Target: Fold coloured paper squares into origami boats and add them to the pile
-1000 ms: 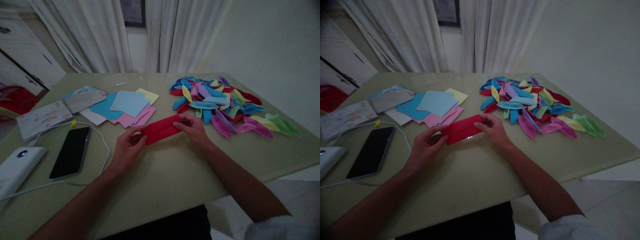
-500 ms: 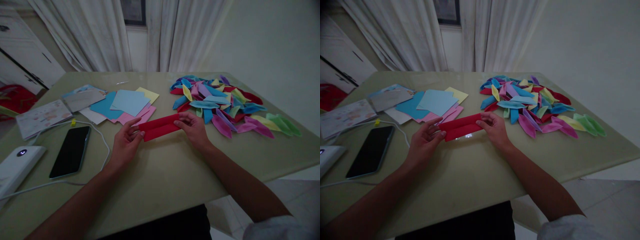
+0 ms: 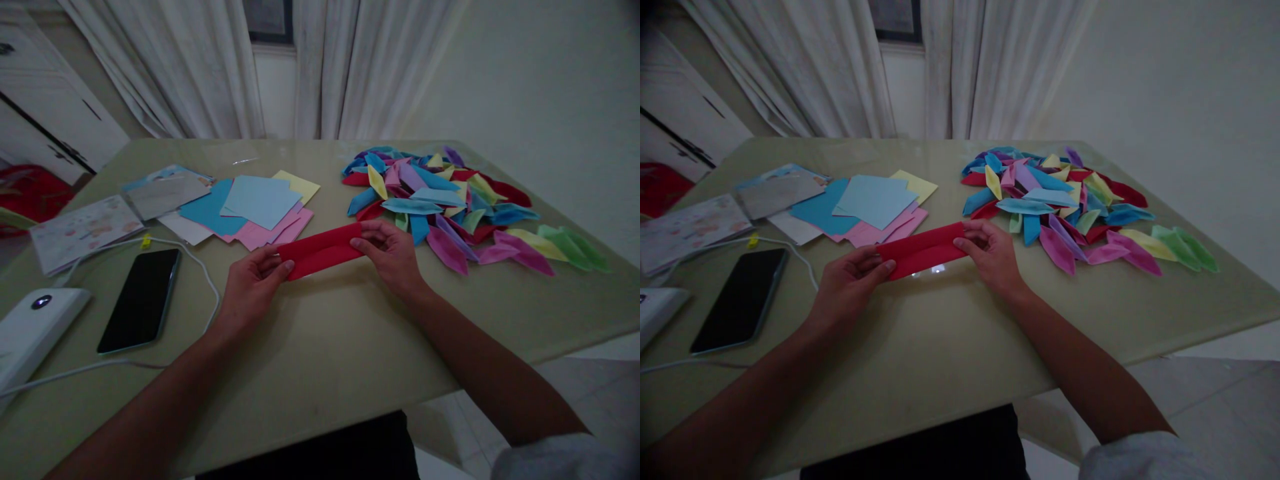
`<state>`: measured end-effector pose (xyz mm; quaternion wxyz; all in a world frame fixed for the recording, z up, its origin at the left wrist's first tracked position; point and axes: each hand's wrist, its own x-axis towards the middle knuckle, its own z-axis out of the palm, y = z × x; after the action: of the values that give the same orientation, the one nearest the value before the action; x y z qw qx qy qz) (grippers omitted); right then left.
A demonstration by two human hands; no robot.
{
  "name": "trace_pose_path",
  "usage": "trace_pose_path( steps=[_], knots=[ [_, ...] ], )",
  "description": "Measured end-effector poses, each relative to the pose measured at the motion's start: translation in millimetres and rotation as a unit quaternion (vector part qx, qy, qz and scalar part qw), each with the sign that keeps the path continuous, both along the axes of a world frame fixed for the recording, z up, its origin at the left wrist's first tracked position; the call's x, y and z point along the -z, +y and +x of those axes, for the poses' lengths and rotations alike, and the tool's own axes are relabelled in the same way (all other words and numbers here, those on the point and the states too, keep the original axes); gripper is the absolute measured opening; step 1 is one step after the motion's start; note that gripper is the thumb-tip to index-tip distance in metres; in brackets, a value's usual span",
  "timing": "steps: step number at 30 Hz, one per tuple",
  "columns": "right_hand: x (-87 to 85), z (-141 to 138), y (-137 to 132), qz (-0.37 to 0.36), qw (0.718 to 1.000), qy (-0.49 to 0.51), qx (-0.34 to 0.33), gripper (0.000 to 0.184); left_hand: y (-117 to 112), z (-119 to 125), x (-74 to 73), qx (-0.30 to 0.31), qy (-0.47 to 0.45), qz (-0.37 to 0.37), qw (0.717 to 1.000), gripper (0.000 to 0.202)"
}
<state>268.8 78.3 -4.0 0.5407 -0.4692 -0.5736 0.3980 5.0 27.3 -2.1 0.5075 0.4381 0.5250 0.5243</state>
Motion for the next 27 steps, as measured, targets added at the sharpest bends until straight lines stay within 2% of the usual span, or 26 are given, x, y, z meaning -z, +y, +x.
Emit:
trace_pose_path(
  steps=[5, 12, 21, 27],
  knots=[
    [0.5, -0.9, 0.5, 0.010, 1.000, -0.012, 0.010, 0.035, 0.9, -1.5, -2.7, -0.003, 0.027, 0.005, 1.000, 0.042],
    [-2.9, -1.3, -0.7, 0.016, 1.000, -0.017, 0.001, 0.037, 2.3, -3.8, -3.7, 0.045, 0.045, 0.006, 0.998, 0.031],
    [-10.5, -2.5, -6.5, 0.030, 0.999, -0.035, -0.006, 0.037, 2.6, -4.3, -7.6, 0.045, 0.080, 0.066, 0.994, 0.029],
    [-11.3, 0.3, -3.2, -0.005, 1.000, 0.024, -0.017, 0.040, 0.2, -1.2, -6.1, 0.036, 0.033, 0.032, 0.998, 0.031]
  ],
)
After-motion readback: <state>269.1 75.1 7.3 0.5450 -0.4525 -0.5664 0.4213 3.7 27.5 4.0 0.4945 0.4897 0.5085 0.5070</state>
